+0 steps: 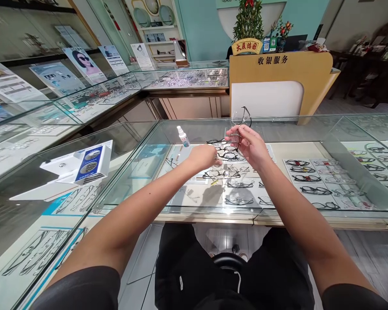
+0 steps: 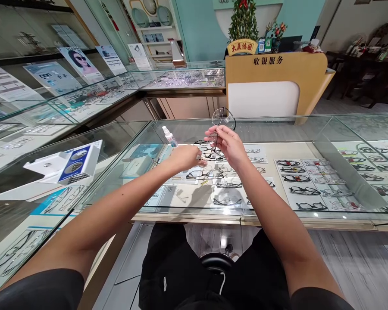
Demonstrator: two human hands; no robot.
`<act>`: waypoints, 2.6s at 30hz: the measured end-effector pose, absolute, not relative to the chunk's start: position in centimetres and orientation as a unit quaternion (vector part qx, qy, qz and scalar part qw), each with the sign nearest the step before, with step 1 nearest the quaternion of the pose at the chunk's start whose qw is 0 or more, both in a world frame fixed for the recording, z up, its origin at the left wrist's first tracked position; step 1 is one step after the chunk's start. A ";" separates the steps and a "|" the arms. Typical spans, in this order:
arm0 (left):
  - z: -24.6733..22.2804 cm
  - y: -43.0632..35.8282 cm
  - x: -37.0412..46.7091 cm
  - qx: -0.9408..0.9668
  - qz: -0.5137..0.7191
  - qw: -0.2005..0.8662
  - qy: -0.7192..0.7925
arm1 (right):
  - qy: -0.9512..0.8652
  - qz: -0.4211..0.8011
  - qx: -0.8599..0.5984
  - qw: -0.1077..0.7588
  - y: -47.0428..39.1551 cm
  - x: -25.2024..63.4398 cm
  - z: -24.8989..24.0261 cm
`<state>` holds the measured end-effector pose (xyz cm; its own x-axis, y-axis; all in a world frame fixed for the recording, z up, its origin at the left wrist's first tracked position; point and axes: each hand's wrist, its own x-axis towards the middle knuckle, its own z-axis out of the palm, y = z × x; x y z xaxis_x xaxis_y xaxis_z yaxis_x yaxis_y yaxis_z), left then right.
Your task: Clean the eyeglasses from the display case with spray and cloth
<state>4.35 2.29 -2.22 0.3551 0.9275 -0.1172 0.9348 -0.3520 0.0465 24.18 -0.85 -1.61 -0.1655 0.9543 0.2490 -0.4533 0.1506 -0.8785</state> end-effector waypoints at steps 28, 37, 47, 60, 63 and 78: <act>-2.2 2.2 3.0 0.715 -0.130 0.080 0.682 | -0.469 0.603 -0.262 0.590 -1.1 24.2 -1.2; 0.0 1.9 -0.2 0.710 -0.059 0.043 0.701 | -0.487 0.607 -0.247 0.578 -0.7 24.8 -1.2; 6.2 1.7 1.9 0.869 0.417 0.033 0.266 | -0.626 0.637 -0.188 0.409 0.0 27.8 4.0; 4.9 1.7 -0.4 0.847 0.471 0.036 0.243 | -0.699 0.630 -0.186 0.283 1.0 28.4 6.3; 3.3 2.1 -3.0 0.808 0.477 0.060 0.341 | -0.666 0.640 -0.201 0.324 0.6 28.7 4.8; -1.6 5.3 -5.8 0.794 0.026 0.210 0.569 | -0.663 0.617 -0.258 0.335 0.0 28.1 1.9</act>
<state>-5.80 5.29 -1.57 0.3503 0.9154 -0.1984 0.8938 -0.2634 0.3629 28.08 -0.02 1.89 -0.6421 0.7563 0.1255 -0.0707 0.1046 -0.9920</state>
